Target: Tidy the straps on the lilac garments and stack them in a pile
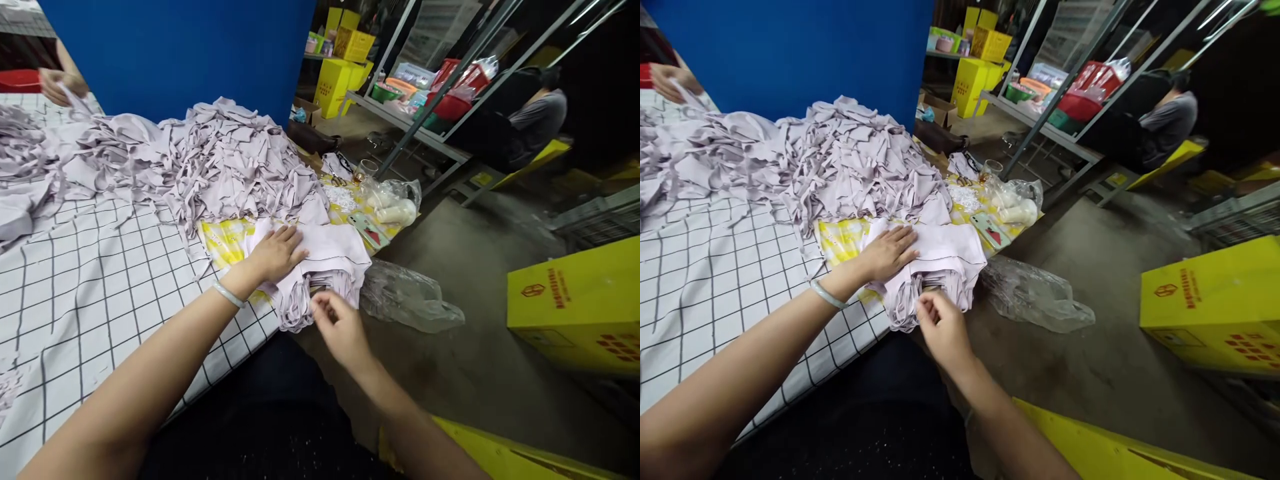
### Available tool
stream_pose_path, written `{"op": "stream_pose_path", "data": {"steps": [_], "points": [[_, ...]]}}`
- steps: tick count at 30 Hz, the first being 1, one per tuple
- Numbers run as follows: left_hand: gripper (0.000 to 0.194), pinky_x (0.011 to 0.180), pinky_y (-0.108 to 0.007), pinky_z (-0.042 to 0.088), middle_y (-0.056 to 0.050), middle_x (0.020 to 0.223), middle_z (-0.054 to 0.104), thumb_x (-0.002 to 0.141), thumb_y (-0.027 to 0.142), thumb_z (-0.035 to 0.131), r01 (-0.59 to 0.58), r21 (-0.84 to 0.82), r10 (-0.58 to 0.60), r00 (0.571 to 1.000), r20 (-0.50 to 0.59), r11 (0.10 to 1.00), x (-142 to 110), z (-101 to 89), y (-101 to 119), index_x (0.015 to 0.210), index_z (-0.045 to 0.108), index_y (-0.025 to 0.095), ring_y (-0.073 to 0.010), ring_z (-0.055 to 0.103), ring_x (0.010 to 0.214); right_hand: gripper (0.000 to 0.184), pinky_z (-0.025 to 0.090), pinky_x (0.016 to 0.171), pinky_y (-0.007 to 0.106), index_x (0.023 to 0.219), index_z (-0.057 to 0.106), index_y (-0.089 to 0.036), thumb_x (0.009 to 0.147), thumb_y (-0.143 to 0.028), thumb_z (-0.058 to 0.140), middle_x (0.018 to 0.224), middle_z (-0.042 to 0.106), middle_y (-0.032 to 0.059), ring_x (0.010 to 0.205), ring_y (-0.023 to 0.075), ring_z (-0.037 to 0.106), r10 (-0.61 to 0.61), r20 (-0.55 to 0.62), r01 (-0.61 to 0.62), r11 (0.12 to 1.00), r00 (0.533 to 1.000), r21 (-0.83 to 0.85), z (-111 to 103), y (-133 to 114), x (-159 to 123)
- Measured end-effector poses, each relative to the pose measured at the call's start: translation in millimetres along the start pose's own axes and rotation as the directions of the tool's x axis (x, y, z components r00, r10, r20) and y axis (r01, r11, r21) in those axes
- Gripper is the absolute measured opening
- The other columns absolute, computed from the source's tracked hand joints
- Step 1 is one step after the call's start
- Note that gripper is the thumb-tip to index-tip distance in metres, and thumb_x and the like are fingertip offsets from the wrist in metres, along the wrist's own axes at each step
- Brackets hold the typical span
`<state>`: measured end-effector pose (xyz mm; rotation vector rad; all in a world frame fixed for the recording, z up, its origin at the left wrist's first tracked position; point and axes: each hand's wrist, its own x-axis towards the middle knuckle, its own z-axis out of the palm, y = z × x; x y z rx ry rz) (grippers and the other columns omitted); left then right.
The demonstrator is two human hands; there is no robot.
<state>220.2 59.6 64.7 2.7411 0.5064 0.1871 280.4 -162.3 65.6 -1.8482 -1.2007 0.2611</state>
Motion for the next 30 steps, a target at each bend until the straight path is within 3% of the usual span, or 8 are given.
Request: {"op": "stream_pose_path", "data": {"steps": [3,6,10,14,17,25,27,30], "points": [[0.062,0.123,-0.051,0.016,-0.011,0.164,0.028,0.102,0.052,0.031,0.063,-0.004,-0.062,0.996,0.062,0.998,2,10.8,-3,0.153,0.037,0.018,-0.0302,0.022,0.152,0.011,0.047,0.063,0.027,0.086,0.059,-0.022,0.094,-0.028,0.056,0.076,0.058,-0.0001,0.067,0.0149,0.056,0.003,-0.142,-0.009,0.999,0.99,-0.036,5,16,-20],[0.066,0.124,-0.051,0.013,-0.01,0.165,0.024,0.102,0.056,0.027,0.062,-0.007,-0.061,0.995,0.082,0.998,2,13.2,-6,0.155,0.033,0.017,-0.0296,0.018,0.153,0.013,0.048,0.07,0.032,0.091,0.058,-0.022,0.09,-0.034,0.063,0.084,0.057,0.0021,0.075,0.0179,0.055,0.026,-0.364,-0.107,0.974,0.931,-0.202,-13,53,-15],[0.066,0.124,-0.051,0.012,-0.009,0.165,0.023,0.102,0.057,0.027,0.061,-0.012,-0.06,0.994,0.088,0.998,2,11.1,-7,0.155,0.033,0.018,-0.0287,0.018,0.154,0.015,0.048,0.073,0.035,0.084,0.059,-0.021,0.087,-0.035,0.065,0.085,0.058,0.0038,0.08,0.021,0.056,0.033,-0.278,-0.122,0.943,0.96,-0.311,-35,84,-7],[0.066,0.124,-0.049,0.011,-0.008,0.165,0.023,0.102,0.056,0.028,0.074,0.0,-0.073,0.993,0.093,0.997,4,11.2,-6,0.156,0.032,0.018,-0.0274,0.017,0.154,0.005,0.048,0.074,0.035,0.085,0.055,-0.022,0.089,-0.019,0.055,0.084,0.057,0.0035,0.079,0.02,0.056,-0.106,-0.35,-0.022,0.939,0.931,-0.343,-44,74,-14],[0.066,0.124,-0.05,0.01,-0.009,0.165,0.023,0.102,0.055,0.027,0.079,0.009,-0.079,0.991,0.105,0.997,5,11.5,-7,0.156,0.031,0.017,-0.0276,0.016,0.154,0.012,0.05,0.076,0.036,0.091,0.054,-0.023,0.087,-0.012,0.051,0.087,0.057,0.0045,0.083,0.0211,0.058,-0.19,-0.402,0.002,0.905,0.896,-0.425,-49,64,-16],[0.065,0.124,-0.05,0.011,-0.008,0.165,0.023,0.101,0.056,0.03,0.086,-0.035,-0.082,0.99,0.112,0.996,5,13.5,-6,0.155,0.034,0.019,-0.0288,0.016,0.154,0.016,0.047,0.094,0.051,0.096,0.051,-0.022,0.083,-0.016,0.056,0.103,0.056,0.0117,0.105,0.0299,0.056,-0.249,-0.449,0.014,0.886,0.858,-0.464,-51,68,-27],[0.065,0.124,-0.05,0.01,-0.008,0.166,0.022,0.101,0.057,0.029,0.077,-0.052,-0.07,0.99,0.119,0.996,5,13.1,-5,0.155,0.033,0.02,-0.0286,0.015,0.154,0.019,0.046,0.093,0.051,0.1,0.052,-0.022,0.083,-0.02,0.061,0.105,0.055,0.0122,0.106,0.031,0.055,-0.232,-0.423,0.031,0.902,0.876,-0.43,-41,56,-31],[0.067,0.125,-0.049,0.007,-0.008,0.166,0.02,0.101,0.058,0.027,0.08,-0.043,-0.073,0.988,0.133,0.996,3,11.8,-5,0.155,0.032,0.019,-0.0283,0.013,0.155,0.007,0.05,0.082,0.042,0.093,0.056,-0.023,0.088,-0.024,0.06,0.093,0.058,0.007,0.091,0.0249,0.058,-0.149,-0.223,0.098,0.969,0.963,-0.226,-11,25,-31]]}}
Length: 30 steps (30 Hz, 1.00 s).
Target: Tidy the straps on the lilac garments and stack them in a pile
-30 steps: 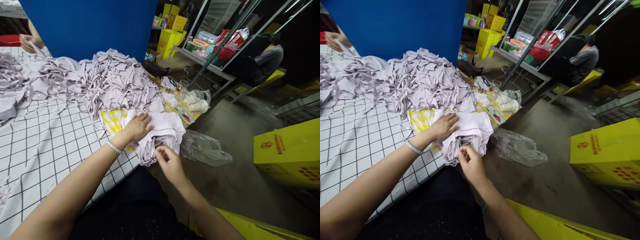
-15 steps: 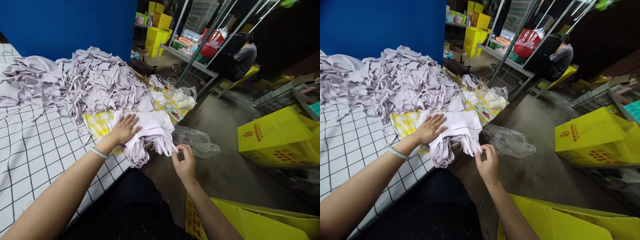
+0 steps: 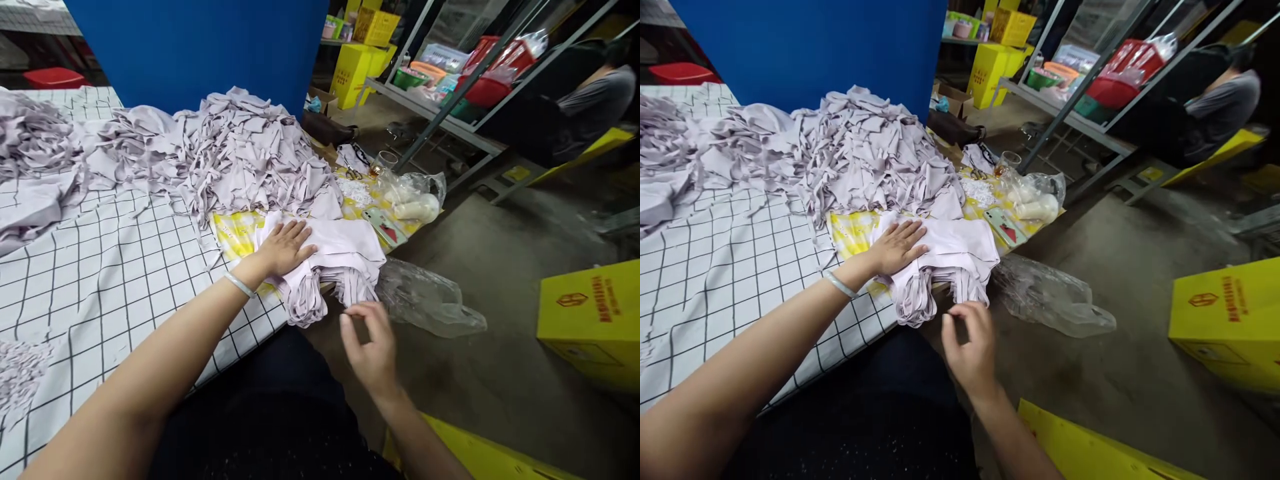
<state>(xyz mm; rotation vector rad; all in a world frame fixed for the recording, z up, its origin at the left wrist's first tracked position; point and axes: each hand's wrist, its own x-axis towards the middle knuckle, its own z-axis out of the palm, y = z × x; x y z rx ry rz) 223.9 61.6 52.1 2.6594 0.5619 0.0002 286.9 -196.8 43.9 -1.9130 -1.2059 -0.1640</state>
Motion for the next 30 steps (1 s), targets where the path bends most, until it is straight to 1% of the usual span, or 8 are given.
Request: {"op": "stream_pose_path", "data": {"steps": [5,11,14,18,21,23,26,30], "points": [[0.068,0.125,-0.048,0.007,-0.009,0.166,0.022,0.1,0.059,0.028,-0.004,-0.028,0.003,1.0,-0.021,1.0,1,2.5,-1,0.155,0.033,0.018,-0.0286,0.014,0.154,0.012,0.047,0.081,0.043,0.089,0.058,-0.023,0.087,-0.032,0.065,0.087,0.06,0.0055,0.087,0.0261,0.058,0.029,0.103,-0.025,0.999,0.994,-0.039,40,-32,1],[0.066,0.124,-0.054,0.013,-0.014,0.162,0.029,0.098,0.055,0.038,-0.012,-0.12,0.005,0.998,-0.064,0.993,-10,0.6,2,0.151,0.04,0.016,-0.0315,0.02,0.153,0.018,0.046,0.081,0.046,0.102,0.053,-0.024,0.086,-0.03,0.061,0.097,0.057,0.0093,0.093,0.0304,0.057,-0.062,-0.082,0.059,0.997,0.995,-0.042,20,-23,2],[0.059,0.124,-0.057,0.014,-0.014,0.161,0.033,0.098,0.051,0.041,-0.106,-0.277,0.005,0.94,-0.341,0.955,-34,-3.1,-5,0.148,0.044,0.019,-0.0308,0.017,0.154,0.03,0.046,0.084,0.048,0.114,0.053,-0.024,0.087,-0.034,0.063,0.102,0.059,0.0115,0.096,0.0322,0.058,-0.198,-0.122,0.199,0.98,0.973,-0.006,27,-35,31],[0.048,0.123,-0.05,0.025,-0.012,0.155,0.045,0.099,0.044,0.037,-0.095,-0.701,-0.456,0.696,-0.554,0.707,-92,-6.6,-37,0.141,0.049,0.023,-0.0254,0.032,0.149,0.011,0.048,0.081,0.039,0.102,0.059,-0.025,0.092,-0.028,0.056,0.092,0.066,0.0064,0.089,0.0258,0.063,-0.451,0.185,0.436,0.892,0.873,0.119,102,-93,98],[0.043,0.119,-0.046,0.034,-0.011,0.146,0.054,0.098,0.04,0.038,-0.102,-0.917,-0.782,0.491,-0.383,0.385,-148,-10.5,-68,0.133,0.054,0.022,-0.0254,0.045,0.141,0.014,0.046,0.071,0.03,0.082,0.062,-0.023,0.093,-0.028,0.055,0.084,0.069,0.0035,0.081,0.02,0.064,-0.362,0.575,0.469,0.882,0.734,-0.043,188,-148,148],[0.04,0.118,-0.047,0.035,-0.009,0.145,0.056,0.096,0.042,0.045,-0.112,-0.961,-0.871,0.406,-0.276,0.252,-183,-12.9,-83,0.129,0.058,0.023,-0.0269,0.046,0.14,0.017,0.045,0.072,0.032,0.089,0.066,-0.021,0.095,-0.026,0.051,0.094,0.07,0.0083,0.087,0.0226,0.065,-0.31,0.577,0.46,0.878,0.756,-0.131,241,-175,178],[0.035,0.117,-0.047,0.036,-0.007,0.143,0.058,0.093,0.044,0.052,-0.128,-0.975,-0.905,0.367,-0.215,0.181,-222,-14.0,-93,0.122,0.064,0.027,-0.0281,0.046,0.139,0.028,0.044,0.078,0.038,0.109,0.066,-0.011,0.094,-0.032,0.056,0.116,0.065,0.0221,0.103,0.0314,0.061,-0.246,0.539,0.427,0.872,0.806,-0.24,292,-195,217],[0.032,0.114,-0.046,0.04,-0.007,0.136,0.062,0.091,0.048,0.057,-0.166,-0.983,-0.902,0.407,-0.144,0.082,-243,-13.9,-97,0.111,0.07,0.027,-0.0293,0.052,0.133,0.023,0.042,0.085,0.042,0.104,0.07,-0.011,0.092,-0.026,0.057,0.111,0.066,0.0216,0.105,0.0318,0.058,-0.239,0.551,0.453,0.842,0.8,-0.292,305,-201,244]]}}
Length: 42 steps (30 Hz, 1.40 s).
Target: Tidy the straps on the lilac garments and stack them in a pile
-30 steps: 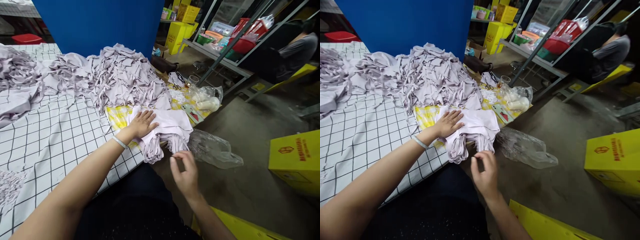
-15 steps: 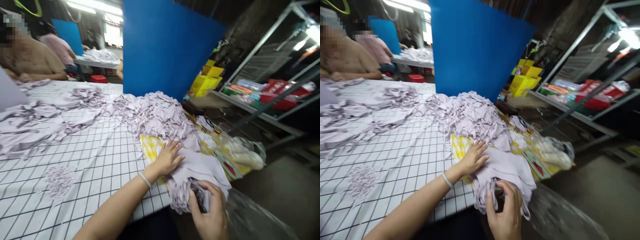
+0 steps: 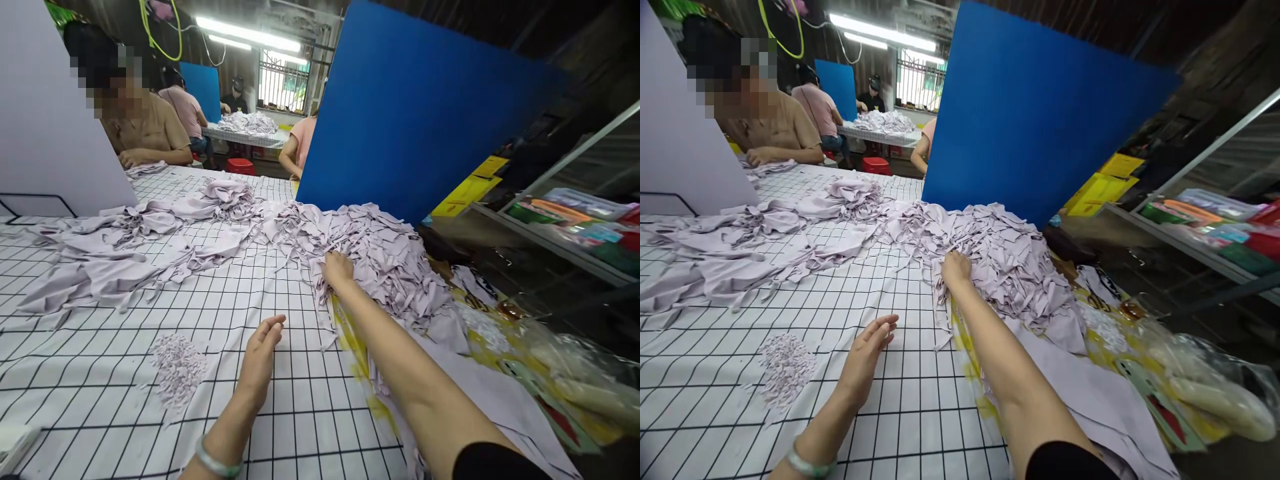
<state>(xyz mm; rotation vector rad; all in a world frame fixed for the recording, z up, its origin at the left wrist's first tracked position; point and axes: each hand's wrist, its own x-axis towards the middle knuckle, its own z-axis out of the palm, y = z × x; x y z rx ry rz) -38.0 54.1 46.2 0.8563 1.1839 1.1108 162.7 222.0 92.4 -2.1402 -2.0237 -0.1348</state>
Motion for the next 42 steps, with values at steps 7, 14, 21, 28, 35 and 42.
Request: {"op": "stream_pose_path", "data": {"steps": [7,14,21,28,35,42], "points": [[0.037,0.087,-0.035,0.055,-0.012,0.116,0.068,0.082,0.049,0.071,0.169,-0.403,-0.128,0.984,0.126,0.899,6,4.3,21,0.099,0.071,0.015,-0.023,0.065,0.1,0.031,0.043,0.079,0.037,0.081,0.068,-0.018,0.1,-0.026,0.046,0.086,0.067,0.0095,0.083,0.022,0.055,-0.562,-0.075,0.566,0.807,0.824,0.172,-43,-43,-115],[0.037,0.067,-0.027,0.057,-0.012,0.109,0.068,0.075,0.024,0.08,0.382,-0.265,-0.297,0.903,0.311,0.885,-50,-21.5,4,0.108,0.067,0.013,-0.0142,0.065,0.077,0.039,0.046,0.062,0.021,0.072,0.06,-0.017,0.103,-0.035,0.045,0.069,0.061,-0.0005,0.062,0.0094,0.053,-0.933,0.106,0.401,0.247,0.344,0.882,-37,-70,-309],[0.03,0.086,-0.039,0.056,-0.01,0.118,0.062,0.086,0.026,0.062,-0.175,0.322,0.182,0.983,0.008,0.93,-80,-39.4,-20,0.116,0.062,0.018,-0.0205,0.063,0.097,0.025,0.05,0.076,0.031,0.09,0.069,-0.021,0.099,-0.038,0.053,0.085,0.071,0.004,0.079,0.0168,0.063,-0.639,0.281,0.194,0.569,0.716,0.799,-52,-23,-276],[0.034,0.106,-0.06,0.039,-0.014,0.131,0.057,0.082,0.021,0.064,-0.547,0.795,0.438,0.802,0.407,0.263,-65,-38.0,-30,0.116,0.061,0.02,-0.0346,0.048,0.125,0.011,0.04,0.094,0.049,0.075,0.062,-0.021,0.079,-0.026,0.069,0.101,0.066,0.0111,0.105,0.032,0.052,-0.284,0.263,0.194,0.927,0.922,0.32,-16,10,-206],[0.008,0.088,-0.043,0.052,-0.009,0.105,0.063,0.093,0.017,0.053,-0.654,0.583,0.388,0.756,0.527,0.482,-114,-74.7,-7,0.09,0.06,0.02,-0.0236,0.058,0.101,0.021,0.044,0.067,0.028,0.084,0.058,-0.022,0.089,-0.042,0.063,0.08,0.06,-0.0004,0.073,0.0161,0.054,-0.243,0.269,-0.207,0.253,0.932,0.945,-90,40,-259],[0.003,0.086,-0.033,0.055,-0.004,0.097,0.064,0.093,0.021,0.061,-0.565,0.247,0.534,0.825,0.183,0.788,-151,-73.8,56,0.09,0.059,0.022,-0.0171,0.062,0.093,0.013,0.046,0.054,0.025,0.08,0.064,-0.023,0.083,-0.035,0.066,0.069,0.057,-0.0011,0.061,0.0149,0.053,-0.222,0.254,-0.306,-0.242,0.941,0.921,-122,27,-274]]}}
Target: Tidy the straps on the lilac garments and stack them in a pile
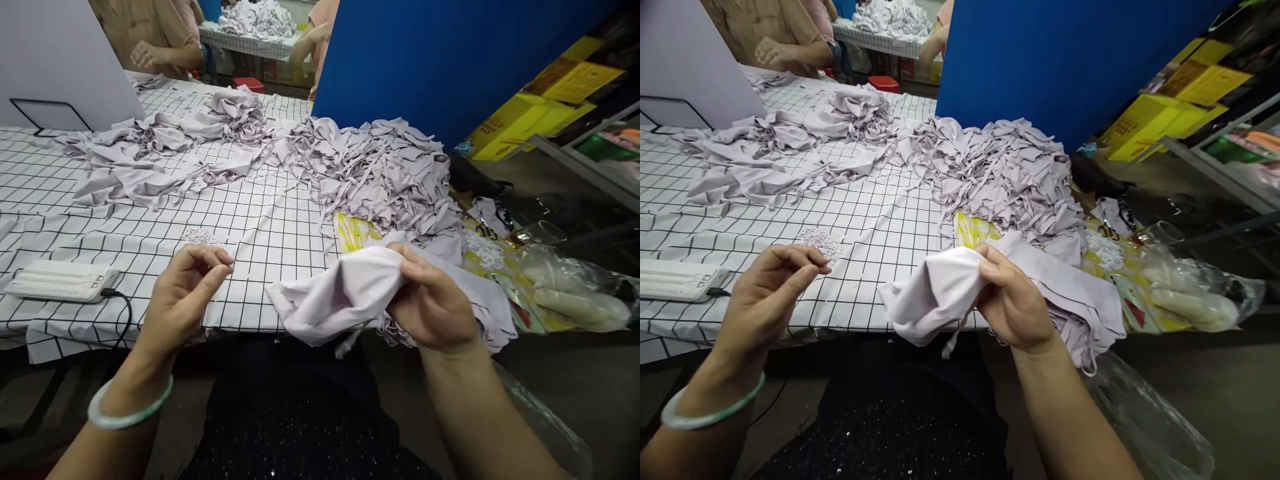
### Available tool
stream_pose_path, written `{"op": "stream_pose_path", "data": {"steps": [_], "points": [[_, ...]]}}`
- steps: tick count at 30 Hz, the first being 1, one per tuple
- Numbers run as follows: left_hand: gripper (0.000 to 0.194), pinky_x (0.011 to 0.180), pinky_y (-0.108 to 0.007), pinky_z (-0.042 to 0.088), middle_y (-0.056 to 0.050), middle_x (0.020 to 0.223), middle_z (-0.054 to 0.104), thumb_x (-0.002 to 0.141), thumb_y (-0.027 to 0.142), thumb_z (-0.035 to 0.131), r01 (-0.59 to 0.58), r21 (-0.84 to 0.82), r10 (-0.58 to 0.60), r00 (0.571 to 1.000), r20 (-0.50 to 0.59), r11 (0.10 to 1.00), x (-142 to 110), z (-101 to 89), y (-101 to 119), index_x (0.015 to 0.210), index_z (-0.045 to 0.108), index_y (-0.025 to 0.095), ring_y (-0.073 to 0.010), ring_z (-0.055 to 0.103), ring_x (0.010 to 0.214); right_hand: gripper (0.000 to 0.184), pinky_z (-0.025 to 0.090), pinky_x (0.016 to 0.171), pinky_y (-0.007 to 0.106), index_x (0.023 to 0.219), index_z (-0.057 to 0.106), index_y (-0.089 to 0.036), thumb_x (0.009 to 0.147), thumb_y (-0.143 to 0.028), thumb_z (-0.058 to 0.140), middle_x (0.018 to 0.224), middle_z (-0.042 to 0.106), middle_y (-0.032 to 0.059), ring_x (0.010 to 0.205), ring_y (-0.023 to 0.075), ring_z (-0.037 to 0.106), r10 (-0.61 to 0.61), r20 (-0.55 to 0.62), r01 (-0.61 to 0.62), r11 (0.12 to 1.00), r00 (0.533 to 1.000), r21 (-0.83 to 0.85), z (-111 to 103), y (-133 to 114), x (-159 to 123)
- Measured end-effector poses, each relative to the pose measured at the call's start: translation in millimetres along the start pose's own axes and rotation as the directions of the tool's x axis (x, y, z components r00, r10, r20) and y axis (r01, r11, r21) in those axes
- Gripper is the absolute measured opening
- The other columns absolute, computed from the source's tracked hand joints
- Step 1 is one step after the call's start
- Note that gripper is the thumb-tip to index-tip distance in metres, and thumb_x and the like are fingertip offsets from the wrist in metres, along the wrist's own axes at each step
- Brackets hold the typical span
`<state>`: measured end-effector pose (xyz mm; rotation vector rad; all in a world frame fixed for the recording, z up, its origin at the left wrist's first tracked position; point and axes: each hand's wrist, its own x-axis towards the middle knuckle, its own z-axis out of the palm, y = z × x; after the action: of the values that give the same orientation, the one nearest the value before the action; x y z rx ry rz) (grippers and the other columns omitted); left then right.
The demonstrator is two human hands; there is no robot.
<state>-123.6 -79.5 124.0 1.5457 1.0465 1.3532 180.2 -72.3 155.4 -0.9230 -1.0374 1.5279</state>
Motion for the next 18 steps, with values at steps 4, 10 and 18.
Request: {"op": "stream_pose_path", "data": {"steps": [4,10,18], "points": [[0.034,0.094,-0.041,0.055,-0.009,0.112,0.066,0.08,0.03,0.075,0.024,0.014,-0.026,0.962,0.272,1.0,-6,50.3,8,0.109,0.062,0.021,-0.0237,0.062,0.107,0.02,0.056,0.069,0.033,0.098,0.067,-0.025,0.085,-0.037,0.058,0.087,0.066,0.0019,0.083,0.0219,0.064,-0.001,-0.007,0.002,0.996,1.0,0.091,26,6,10],[0.01,0.062,-0.032,0.057,-0.003,0.08,0.067,0.088,0.029,0.059,0.313,-0.046,-0.283,0.904,0.322,0.949,22,47.1,-11,0.089,0.059,0.02,-0.0162,0.065,0.069,0.025,0.058,0.081,0.04,0.105,0.061,-0.027,0.085,-0.04,0.053,0.111,0.067,0.0044,0.103,0.0252,0.062,-0.141,-0.081,0.142,0.99,0.987,0.013,13,13,31],[0.029,0.089,-0.046,0.055,-0.01,0.101,0.067,0.083,0.004,0.047,-0.274,0.447,0.216,0.96,0.177,0.851,-6,60.2,-57,0.102,0.062,0.02,-0.0243,0.061,0.101,0.017,0.052,0.085,0.037,0.087,0.054,-0.024,0.085,-0.039,0.059,0.088,0.059,0.0021,0.087,0.0205,0.058,-0.17,-0.099,0.088,0.829,0.98,-0.552,-8,106,37]]}}
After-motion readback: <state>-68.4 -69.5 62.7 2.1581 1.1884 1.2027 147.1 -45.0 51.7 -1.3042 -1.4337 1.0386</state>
